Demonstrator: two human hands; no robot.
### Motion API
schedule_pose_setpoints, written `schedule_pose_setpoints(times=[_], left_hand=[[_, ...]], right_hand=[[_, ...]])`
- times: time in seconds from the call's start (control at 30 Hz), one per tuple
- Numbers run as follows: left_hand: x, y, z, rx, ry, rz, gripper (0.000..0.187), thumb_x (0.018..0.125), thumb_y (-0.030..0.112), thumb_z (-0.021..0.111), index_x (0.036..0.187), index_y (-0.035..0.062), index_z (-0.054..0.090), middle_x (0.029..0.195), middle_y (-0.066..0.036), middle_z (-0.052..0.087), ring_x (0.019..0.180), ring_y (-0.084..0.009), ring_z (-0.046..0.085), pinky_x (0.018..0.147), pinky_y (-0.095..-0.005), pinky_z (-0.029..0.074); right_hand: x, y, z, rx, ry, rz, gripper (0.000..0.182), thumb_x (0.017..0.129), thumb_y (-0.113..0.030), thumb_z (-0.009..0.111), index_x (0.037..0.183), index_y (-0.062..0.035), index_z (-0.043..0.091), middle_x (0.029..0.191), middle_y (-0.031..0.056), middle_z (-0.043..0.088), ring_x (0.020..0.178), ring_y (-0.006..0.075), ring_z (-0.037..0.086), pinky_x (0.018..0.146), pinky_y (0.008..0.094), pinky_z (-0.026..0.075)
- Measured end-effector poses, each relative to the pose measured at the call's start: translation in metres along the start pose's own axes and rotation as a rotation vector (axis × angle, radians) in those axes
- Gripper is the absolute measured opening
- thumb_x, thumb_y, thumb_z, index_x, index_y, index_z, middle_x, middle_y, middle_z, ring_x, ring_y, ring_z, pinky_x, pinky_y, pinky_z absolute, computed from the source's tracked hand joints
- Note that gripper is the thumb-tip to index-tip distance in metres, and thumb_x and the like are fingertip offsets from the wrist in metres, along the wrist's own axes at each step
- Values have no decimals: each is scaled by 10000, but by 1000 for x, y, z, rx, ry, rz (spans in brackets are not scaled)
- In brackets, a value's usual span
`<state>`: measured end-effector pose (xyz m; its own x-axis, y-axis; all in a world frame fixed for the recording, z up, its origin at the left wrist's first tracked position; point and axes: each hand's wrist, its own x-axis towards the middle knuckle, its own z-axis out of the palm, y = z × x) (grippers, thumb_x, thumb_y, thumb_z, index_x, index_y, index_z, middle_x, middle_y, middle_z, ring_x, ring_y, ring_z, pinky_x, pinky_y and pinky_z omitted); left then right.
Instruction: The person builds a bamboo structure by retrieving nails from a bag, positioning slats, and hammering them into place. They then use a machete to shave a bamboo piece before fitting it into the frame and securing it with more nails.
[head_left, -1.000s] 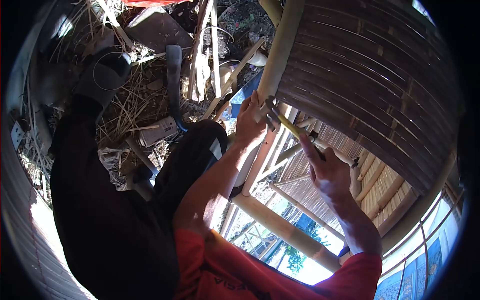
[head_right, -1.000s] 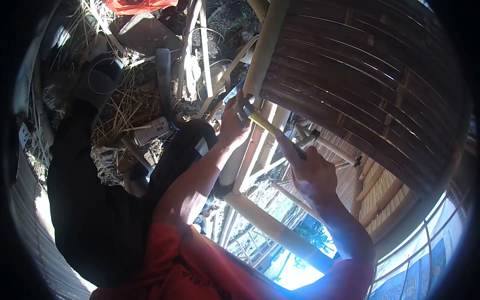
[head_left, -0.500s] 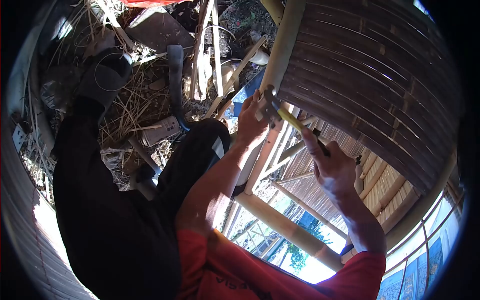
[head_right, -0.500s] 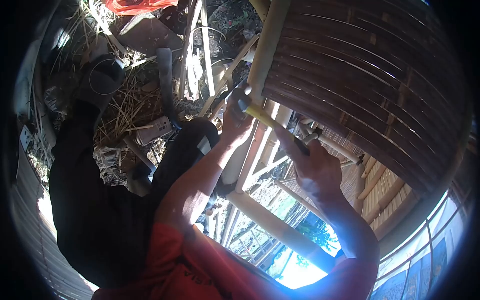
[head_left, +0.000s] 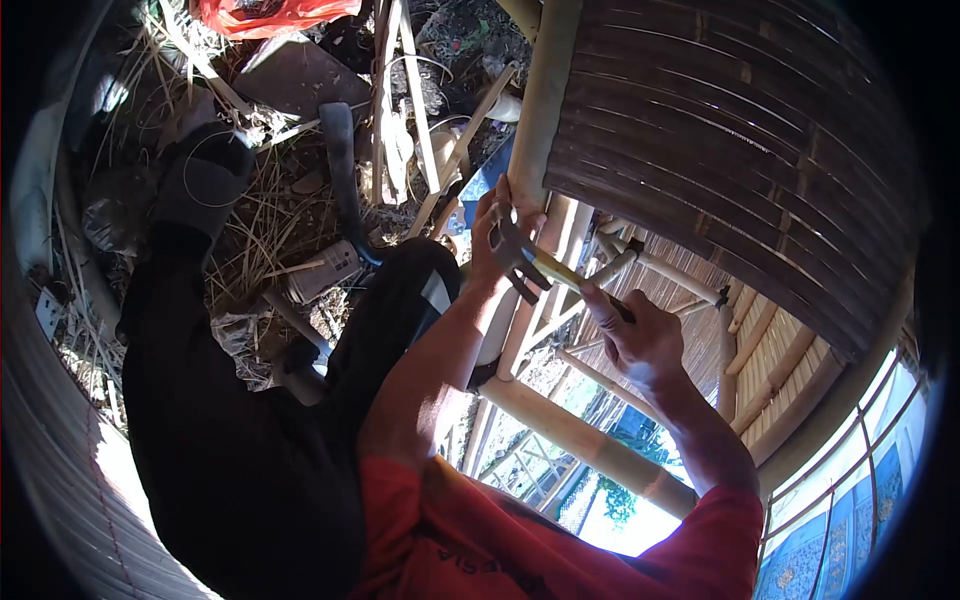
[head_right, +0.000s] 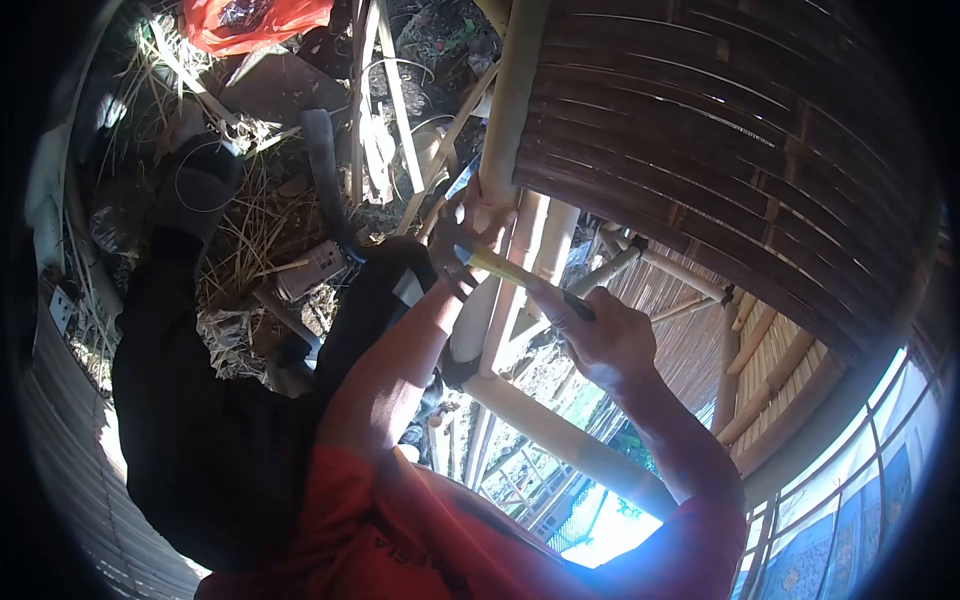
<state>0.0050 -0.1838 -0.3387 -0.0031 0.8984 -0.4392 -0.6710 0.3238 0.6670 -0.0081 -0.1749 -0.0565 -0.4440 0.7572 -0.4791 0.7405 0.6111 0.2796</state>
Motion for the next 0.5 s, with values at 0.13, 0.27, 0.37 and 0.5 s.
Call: schedule_pose_setpoints(times=[0.13, 0.27, 0.37, 0.5], left_hand=[[10, 26, -14, 280, -129, 87, 891, 849, 296, 826, 1512, -109, 390, 1310, -264, 573, 1216, -379, 570, 1048, -411, 474], [11, 40, -15, 332, -146, 22, 858, 866, 374, 829, 1508, -37, 436, 1147, -152, 571, 1159, -273, 597, 980, -392, 488], [18, 23, -25, 265, -269, -130, 938, 859, 333, 823, 1575, -9, 322, 1313, -234, 556, 1212, -332, 591, 998, -425, 495], [27, 67, -23, 368, -369, -203, 973, 863, 324, 819, 1598, 0, 270, 1394, -250, 467, 1282, -345, 528, 1079, -460, 453]], right_hand=[[-11, -45, 43, 308, 240, 166, 655, 789, -183, 820, 1413, -108, 635, 608, -3, 510, 446, 154, 503, 394, 335, 408], [-16, -104, 79, 557, 532, 519, 506, 772, -173, 814, 1250, -42, 715, 655, 43, 613, 478, 185, 587, 444, 316, 473], [-19, -128, 82, 699, 501, 648, 280, 775, -137, 811, 1022, -38, 724, 707, 83, 671, 543, 197, 675, 488, 321, 527], [-35, -142, 87, 741, 436, 854, 255, 736, -197, 877, 853, -72, 687, 638, 58, 666, 549, 201, 698, 508, 323, 540]])
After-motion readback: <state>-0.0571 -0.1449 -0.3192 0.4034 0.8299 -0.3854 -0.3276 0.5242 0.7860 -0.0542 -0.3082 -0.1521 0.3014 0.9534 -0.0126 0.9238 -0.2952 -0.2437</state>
